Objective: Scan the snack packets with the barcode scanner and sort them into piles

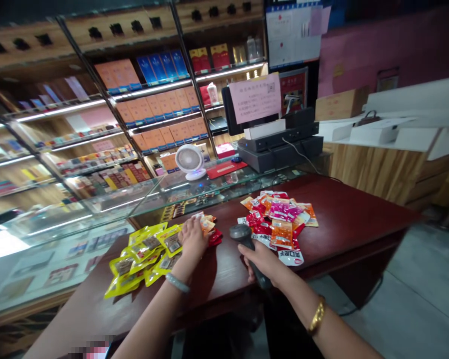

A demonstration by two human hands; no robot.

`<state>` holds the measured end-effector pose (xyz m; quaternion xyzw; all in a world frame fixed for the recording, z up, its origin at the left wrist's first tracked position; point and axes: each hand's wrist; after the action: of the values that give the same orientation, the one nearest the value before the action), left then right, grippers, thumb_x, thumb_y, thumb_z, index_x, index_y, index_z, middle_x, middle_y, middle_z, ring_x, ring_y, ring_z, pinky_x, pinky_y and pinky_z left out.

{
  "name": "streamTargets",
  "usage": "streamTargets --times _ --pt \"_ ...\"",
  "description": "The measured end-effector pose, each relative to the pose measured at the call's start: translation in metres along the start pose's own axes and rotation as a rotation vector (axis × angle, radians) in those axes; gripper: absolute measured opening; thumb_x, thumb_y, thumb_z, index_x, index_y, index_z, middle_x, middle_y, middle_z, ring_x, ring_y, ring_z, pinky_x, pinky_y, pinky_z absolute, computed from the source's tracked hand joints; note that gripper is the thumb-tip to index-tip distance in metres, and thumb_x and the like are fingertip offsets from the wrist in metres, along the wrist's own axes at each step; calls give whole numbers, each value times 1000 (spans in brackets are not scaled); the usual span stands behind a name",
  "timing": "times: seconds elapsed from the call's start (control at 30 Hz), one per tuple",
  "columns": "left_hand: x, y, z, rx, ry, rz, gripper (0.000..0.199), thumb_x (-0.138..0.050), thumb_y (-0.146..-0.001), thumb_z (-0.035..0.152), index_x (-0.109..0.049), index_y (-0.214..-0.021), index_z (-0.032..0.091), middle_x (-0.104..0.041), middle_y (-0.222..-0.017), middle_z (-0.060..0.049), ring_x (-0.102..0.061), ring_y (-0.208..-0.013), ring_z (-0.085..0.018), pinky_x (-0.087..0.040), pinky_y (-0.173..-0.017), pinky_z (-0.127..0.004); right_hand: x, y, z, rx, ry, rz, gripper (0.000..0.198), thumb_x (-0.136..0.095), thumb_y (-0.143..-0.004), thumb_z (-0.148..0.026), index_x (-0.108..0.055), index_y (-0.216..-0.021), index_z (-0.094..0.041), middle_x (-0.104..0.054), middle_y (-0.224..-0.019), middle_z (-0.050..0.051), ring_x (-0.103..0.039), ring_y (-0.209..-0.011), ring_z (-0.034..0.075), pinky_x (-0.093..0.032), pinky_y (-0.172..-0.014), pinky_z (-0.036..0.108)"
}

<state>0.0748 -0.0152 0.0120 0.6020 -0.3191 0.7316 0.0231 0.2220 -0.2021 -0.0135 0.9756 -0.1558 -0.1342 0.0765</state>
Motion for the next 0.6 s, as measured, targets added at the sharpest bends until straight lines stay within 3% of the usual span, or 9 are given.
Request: streamTargets --times 0.17,0.3,0.43,0.6 --pt "-32 -13 69 -227 166 -189 44 -52 -89 43 -58 -130 27 -50 -144 -8 -38 -135 -28 -30 -110 -43 15 8 -3 4 -12 51 45 -67 -80 -54 -49 -107 -24 -48 -51 -11 -46 -35 8 -48 -38 22" --pt "-49 -29 111 -246 199 -349 43 -47 -91 42 -57 -130 26 -49 -145 -9 -39 -135 -28 -34 -107 -44 25 17 -4 20 -1 96 42 -65 -80 -56 -47 -97 -23 -48 -51 -11 -46 -35 7 -49 -38 22" --pt "-59 -37 121 -280 186 -372 39 -54 -86 37 -60 -121 22 -52 -140 -13 -41 -134 -29 -35 -105 -45 34 21 -4 19 3 127 43 -66 -78 -59 -46 -90 -22 -47 -51 -12 -45 -35 7 -51 -39 23" --pt "-54 -34 104 -267 181 -315 51 -68 -74 47 -54 -113 18 -66 -110 -13 -59 -111 -29 -40 -95 -41 39 17 -6 15 -29 146 42 -67 -78 -57 -47 -92 -23 -47 -51 -12 -47 -35 8 -49 -38 23"
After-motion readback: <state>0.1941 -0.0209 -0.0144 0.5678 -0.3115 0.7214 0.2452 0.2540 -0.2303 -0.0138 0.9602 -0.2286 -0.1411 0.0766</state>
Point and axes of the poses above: each hand's wrist, its own y-axis away from the middle knuckle, its own x-axis out of the back of the hand, z = x × y
